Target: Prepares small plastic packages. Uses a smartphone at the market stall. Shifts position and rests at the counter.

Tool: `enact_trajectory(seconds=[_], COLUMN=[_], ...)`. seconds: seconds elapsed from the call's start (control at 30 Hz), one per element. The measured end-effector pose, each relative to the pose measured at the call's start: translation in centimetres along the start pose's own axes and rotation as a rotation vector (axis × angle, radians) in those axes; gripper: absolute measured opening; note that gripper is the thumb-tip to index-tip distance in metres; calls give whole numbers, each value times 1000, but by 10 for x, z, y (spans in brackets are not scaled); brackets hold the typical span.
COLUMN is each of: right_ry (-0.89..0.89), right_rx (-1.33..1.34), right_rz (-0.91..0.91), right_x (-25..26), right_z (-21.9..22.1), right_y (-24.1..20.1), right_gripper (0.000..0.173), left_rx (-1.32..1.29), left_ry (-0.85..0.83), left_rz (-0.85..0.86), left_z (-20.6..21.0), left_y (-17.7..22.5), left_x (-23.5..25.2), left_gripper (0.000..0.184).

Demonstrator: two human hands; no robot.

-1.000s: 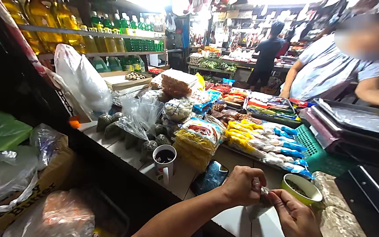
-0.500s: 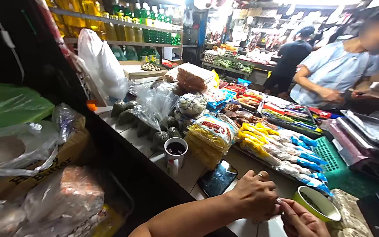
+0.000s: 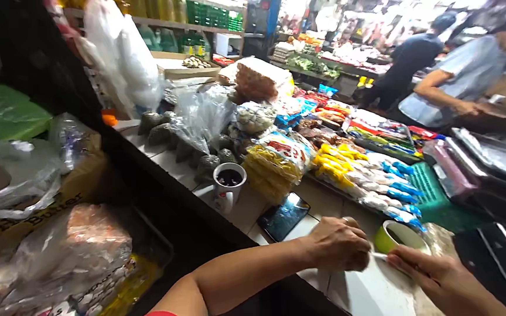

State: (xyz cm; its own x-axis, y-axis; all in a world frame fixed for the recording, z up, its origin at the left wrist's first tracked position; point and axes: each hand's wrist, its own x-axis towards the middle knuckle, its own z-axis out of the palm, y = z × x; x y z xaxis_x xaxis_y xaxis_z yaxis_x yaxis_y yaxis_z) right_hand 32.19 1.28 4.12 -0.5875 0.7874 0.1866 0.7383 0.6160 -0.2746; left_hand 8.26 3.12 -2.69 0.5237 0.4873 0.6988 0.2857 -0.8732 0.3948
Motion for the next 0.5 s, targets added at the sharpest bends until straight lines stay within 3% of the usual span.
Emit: enact_trajectory(seconds=[0.23, 0.43, 0.5], right_ry=[-266, -171, -55], right_rx=[127, 88, 152], right_rz=[-5, -50, -17], right_x=[4, -17, -23], right_z=[-45, -54, -44], right_y=[3, 18, 15], right_gripper=[26, 34, 37], left_rx=[-3, 30, -2], left_ry=[81, 50, 29], left_rz=[53, 43, 1], left_z=[4, 1, -1], left_y=[-3, 0, 1], left_x=[-6, -9, -9], left_gripper=[19, 23, 18])
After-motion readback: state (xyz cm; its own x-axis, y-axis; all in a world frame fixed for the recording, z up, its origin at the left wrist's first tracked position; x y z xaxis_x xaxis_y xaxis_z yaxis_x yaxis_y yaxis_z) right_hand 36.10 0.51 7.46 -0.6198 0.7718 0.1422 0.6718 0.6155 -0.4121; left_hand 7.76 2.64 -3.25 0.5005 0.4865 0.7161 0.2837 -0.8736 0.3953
